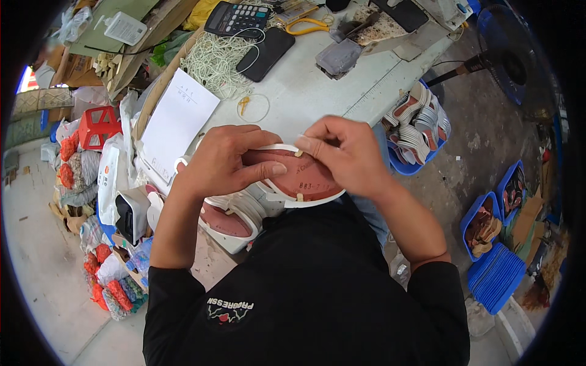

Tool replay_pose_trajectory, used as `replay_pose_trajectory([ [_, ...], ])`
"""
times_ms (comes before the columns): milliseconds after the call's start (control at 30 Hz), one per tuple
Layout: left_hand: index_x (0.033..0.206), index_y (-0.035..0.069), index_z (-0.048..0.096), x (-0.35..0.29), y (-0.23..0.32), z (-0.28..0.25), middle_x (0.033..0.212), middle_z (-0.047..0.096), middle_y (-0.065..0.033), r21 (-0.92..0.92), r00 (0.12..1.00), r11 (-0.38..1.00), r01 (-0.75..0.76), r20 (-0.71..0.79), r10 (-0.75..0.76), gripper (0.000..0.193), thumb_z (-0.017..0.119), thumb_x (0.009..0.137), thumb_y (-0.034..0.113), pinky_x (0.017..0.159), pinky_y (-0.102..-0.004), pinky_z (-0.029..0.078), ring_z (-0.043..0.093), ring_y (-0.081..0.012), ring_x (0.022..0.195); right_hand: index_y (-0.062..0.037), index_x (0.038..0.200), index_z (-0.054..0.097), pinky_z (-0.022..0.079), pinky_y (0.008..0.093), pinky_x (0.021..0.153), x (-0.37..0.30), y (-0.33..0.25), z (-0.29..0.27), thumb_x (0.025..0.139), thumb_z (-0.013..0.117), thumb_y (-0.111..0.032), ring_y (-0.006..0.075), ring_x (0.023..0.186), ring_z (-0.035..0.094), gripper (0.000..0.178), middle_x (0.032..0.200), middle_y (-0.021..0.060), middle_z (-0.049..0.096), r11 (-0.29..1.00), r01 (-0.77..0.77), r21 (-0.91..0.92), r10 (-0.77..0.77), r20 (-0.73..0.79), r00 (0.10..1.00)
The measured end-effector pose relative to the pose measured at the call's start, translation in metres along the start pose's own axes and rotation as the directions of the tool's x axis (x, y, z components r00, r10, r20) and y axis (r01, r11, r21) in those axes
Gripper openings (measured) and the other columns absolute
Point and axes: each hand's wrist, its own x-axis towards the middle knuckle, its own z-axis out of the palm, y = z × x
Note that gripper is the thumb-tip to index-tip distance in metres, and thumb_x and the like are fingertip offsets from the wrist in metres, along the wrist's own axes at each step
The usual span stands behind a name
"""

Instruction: The person assembles white sandals by hand in a workshop setting. They pick up a sandal sole and a strap, align the strap with the sole, and press the components together to secure them. The person repeats this process for multiple sandals, handling them one at a time.

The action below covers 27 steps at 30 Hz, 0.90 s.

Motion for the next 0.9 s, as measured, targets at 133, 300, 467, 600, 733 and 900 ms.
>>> replay_pose_trajectory([
  [133, 0.109, -0.002, 0.073, 0.001, 0.002, 0.003, 0.089, 0.07, -0.0129, -0.076, 0.997, 0.995, 0.069, -0.034, -0.072, 0.04, 0.086, 0.085, 0.028, 0.072, -0.0343, 0.054, 0.069, -0.0247, 0.08, -0.0019, 0.11, 0.074, 0.056, 0.0342, 0.067, -0.006, 0.017, 0.003, 0.09, 0.079, -0.022, 0.0255, 0.069, 0.068, 0.029, 0.09, 0.0096, 0.075, 0.537, 0.639, -0.55, -0.747, 0.041, 0.663],
  [300, 0.109, -0.002, 0.073, 0.002, 0.001, 0.017, 0.089, 0.07, -0.0119, -0.18, 0.988, 0.976, 0.121, -0.071, -0.135, 0.04, 0.087, 0.083, 0.026, 0.072, -0.0336, 0.054, 0.069, -0.0224, 0.081, -0.006, 0.114, 0.076, 0.055, 0.0358, 0.069, -0.005, 0.003, -0.013, 0.085, 0.083, -0.022, 0.0285, 0.072, 0.069, 0.034, 0.093, 0.0115, 0.076, 0.62, 0.628, -0.47, -0.652, 0.137, 0.746],
  [467, 0.102, -0.001, 0.073, 0.009, 0.012, 0.011, 0.084, 0.069, -0.0077, 0.174, 0.996, 0.984, 0.036, -0.092, -0.02, 0.039, 0.089, 0.081, 0.027, 0.067, -0.033, 0.051, 0.066, -0.0161, 0.078, -0.0035, 0.108, 0.075, 0.053, 0.0311, 0.068, 0.013, -0.019, -0.032, 0.085, 0.084, -0.02, 0.0143, 0.075, 0.068, 0.029, 0.091, 0.0078, 0.076, 0.873, 0.075, -0.481, 0.025, 0.197, 0.98],
  [600, 0.101, 0.0, 0.071, -0.005, 0.006, 0.002, 0.085, 0.07, -0.0071, -0.188, 0.958, 0.944, 0.271, -0.042, -0.284, 0.033, 0.085, 0.086, 0.025, 0.064, -0.035, 0.048, 0.061, -0.0204, 0.068, 0.0025, 0.105, 0.077, 0.056, 0.0308, 0.074, 0.013, -0.003, -0.047, 0.086, 0.082, -0.017, 0.0126, 0.081, 0.07, 0.028, 0.091, 0.0089, 0.077, 0.978, -0.119, 0.17, 0.079, 0.223, 0.972],
  [733, 0.12, -0.005, 0.066, -0.009, 0.013, 0.021, 0.105, 0.075, -0.0102, -0.808, 0.951, 0.509, 0.297, 0.202, -0.233, 0.031, 0.073, 0.099, 0.017, 0.067, -0.0284, 0.055, 0.07, -0.0152, 0.08, 0.0045, 0.116, 0.072, 0.057, 0.0293, 0.084, 0.005, 0.01, -0.012, 0.093, 0.076, -0.012, 0.0109, 0.091, 0.069, 0.029, 0.103, 0.0071, 0.076, 0.764, -0.065, 0.642, 0.061, 0.028, 0.998],
  [900, 0.13, -0.008, 0.061, -0.016, 0.027, 0.036, 0.106, 0.076, -0.0147, -0.919, 0.911, 0.292, 0.267, 0.141, -0.388, 0.041, 0.072, 0.096, 0.011, 0.052, -0.025, 0.057, 0.073, -0.0157, 0.073, 0.0016, 0.118, 0.071, 0.052, 0.0249, 0.076, -0.004, 0.005, 0.002, 0.103, 0.067, -0.019, 0.0058, 0.085, 0.062, 0.026, 0.098, 0.0009, 0.071, 0.789, -0.063, 0.612, 0.047, 0.042, 0.998],
])
